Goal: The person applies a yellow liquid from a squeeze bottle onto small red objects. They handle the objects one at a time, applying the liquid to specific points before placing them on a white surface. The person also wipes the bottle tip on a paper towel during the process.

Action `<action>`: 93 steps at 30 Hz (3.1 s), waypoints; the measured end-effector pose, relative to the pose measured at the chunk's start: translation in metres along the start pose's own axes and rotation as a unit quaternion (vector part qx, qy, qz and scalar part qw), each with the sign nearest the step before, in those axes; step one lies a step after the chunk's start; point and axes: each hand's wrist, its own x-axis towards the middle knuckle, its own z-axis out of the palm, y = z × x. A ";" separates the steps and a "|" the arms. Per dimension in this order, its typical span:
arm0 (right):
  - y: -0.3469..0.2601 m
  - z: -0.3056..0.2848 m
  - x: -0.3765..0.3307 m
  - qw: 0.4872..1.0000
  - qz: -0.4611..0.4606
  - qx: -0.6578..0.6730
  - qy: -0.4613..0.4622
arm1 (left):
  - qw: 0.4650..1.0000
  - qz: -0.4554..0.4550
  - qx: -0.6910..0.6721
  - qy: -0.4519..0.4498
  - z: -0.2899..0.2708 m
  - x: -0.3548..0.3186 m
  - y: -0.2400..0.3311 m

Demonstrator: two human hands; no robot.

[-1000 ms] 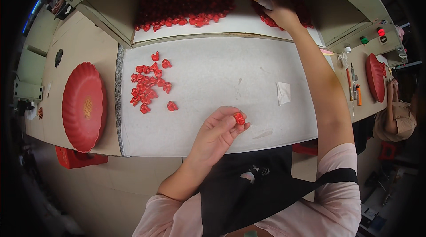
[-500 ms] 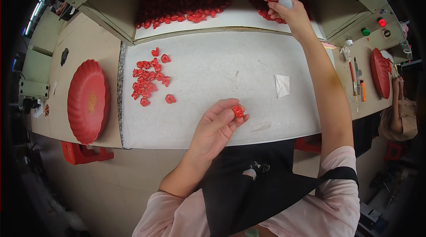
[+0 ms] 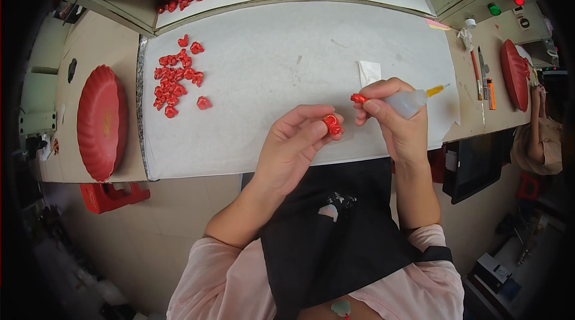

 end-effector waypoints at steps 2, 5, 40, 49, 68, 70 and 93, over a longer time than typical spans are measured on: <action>0.004 0.003 -0.010 1.000 -0.030 0.001 0.006 | 1.000 -0.001 -0.006 -0.006 0.001 -0.001 -0.002; 0.004 0.004 -0.020 0.997 -0.069 -0.033 0.003 | 1.000 -0.008 0.000 0.000 0.003 -0.004 -0.002; 0.003 0.021 -0.045 0.932 -0.140 -0.332 0.052 | 0.962 0.138 0.234 -0.023 0.004 -0.008 -0.007; -0.005 0.021 -0.044 0.904 -0.171 -0.392 0.014 | 0.966 0.116 0.228 -0.025 0.007 -0.010 -0.004; -0.007 0.019 -0.042 0.893 -0.161 -0.419 -0.005 | 0.975 0.074 0.210 -0.009 0.004 -0.009 -0.006; -0.008 0.018 -0.041 0.895 -0.148 -0.420 -0.006 | 0.978 0.053 0.203 0.000 0.004 -0.009 -0.006; -0.022 0.006 -0.054 0.909 -0.116 -0.400 0.008 | 0.986 -0.030 0.163 0.028 0.017 -0.007 -0.018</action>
